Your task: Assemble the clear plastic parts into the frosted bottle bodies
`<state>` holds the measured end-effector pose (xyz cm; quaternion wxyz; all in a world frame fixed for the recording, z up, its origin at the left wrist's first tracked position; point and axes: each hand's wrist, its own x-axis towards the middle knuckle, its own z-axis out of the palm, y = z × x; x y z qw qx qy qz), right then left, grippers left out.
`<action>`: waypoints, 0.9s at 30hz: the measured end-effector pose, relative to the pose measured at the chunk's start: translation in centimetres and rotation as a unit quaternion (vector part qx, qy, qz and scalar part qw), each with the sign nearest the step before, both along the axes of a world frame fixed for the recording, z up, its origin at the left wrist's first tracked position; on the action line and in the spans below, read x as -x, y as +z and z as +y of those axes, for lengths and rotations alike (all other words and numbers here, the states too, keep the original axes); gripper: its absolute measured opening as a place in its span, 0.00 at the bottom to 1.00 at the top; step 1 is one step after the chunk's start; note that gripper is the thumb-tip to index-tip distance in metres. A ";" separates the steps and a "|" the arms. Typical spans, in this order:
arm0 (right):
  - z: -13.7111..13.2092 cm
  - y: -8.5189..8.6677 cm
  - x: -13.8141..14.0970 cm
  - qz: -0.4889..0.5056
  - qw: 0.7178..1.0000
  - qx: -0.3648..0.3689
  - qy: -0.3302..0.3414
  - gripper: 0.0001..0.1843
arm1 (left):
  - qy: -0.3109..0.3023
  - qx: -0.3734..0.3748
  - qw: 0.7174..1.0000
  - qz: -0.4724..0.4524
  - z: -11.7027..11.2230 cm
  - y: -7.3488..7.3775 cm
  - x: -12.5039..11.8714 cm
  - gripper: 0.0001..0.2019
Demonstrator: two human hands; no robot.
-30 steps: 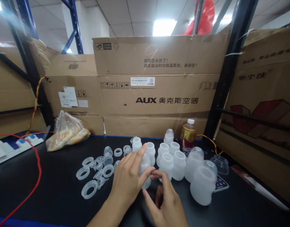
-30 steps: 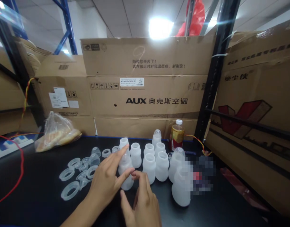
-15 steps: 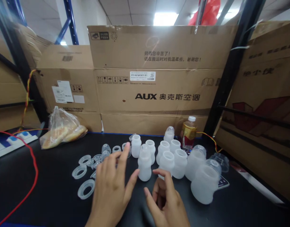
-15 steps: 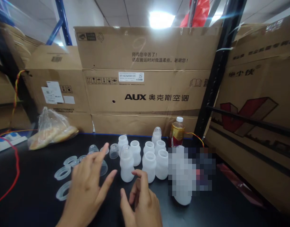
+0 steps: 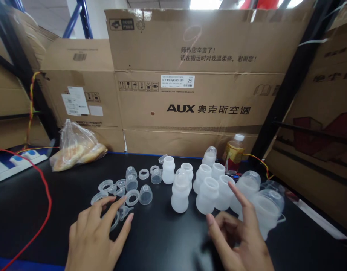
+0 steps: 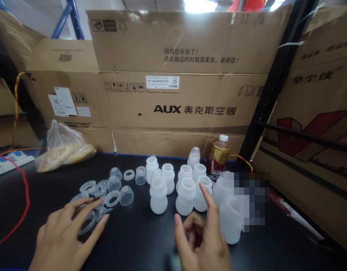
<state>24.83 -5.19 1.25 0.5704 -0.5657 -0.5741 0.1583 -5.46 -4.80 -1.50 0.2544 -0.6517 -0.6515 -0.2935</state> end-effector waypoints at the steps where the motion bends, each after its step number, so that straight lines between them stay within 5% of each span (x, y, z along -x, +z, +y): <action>1: 0.2 0.0 -0.8 -0.022 1.000 -0.001 0.001 0.39 | -0.011 0.000 1.000 0.004 0.1 -0.1 0.1 0.18; 11: 2.8 -1.2 -2.8 -0.158 0.987 -0.018 0.025 0.26 | -0.044 0.029 0.998 0.035 0.6 -0.4 -1.5 0.18; 27: 2.7 -0.1 -3.3 -0.168 0.981 -0.087 0.037 0.11 | -0.040 0.074 0.995 -0.044 0.8 -0.7 -0.9 0.17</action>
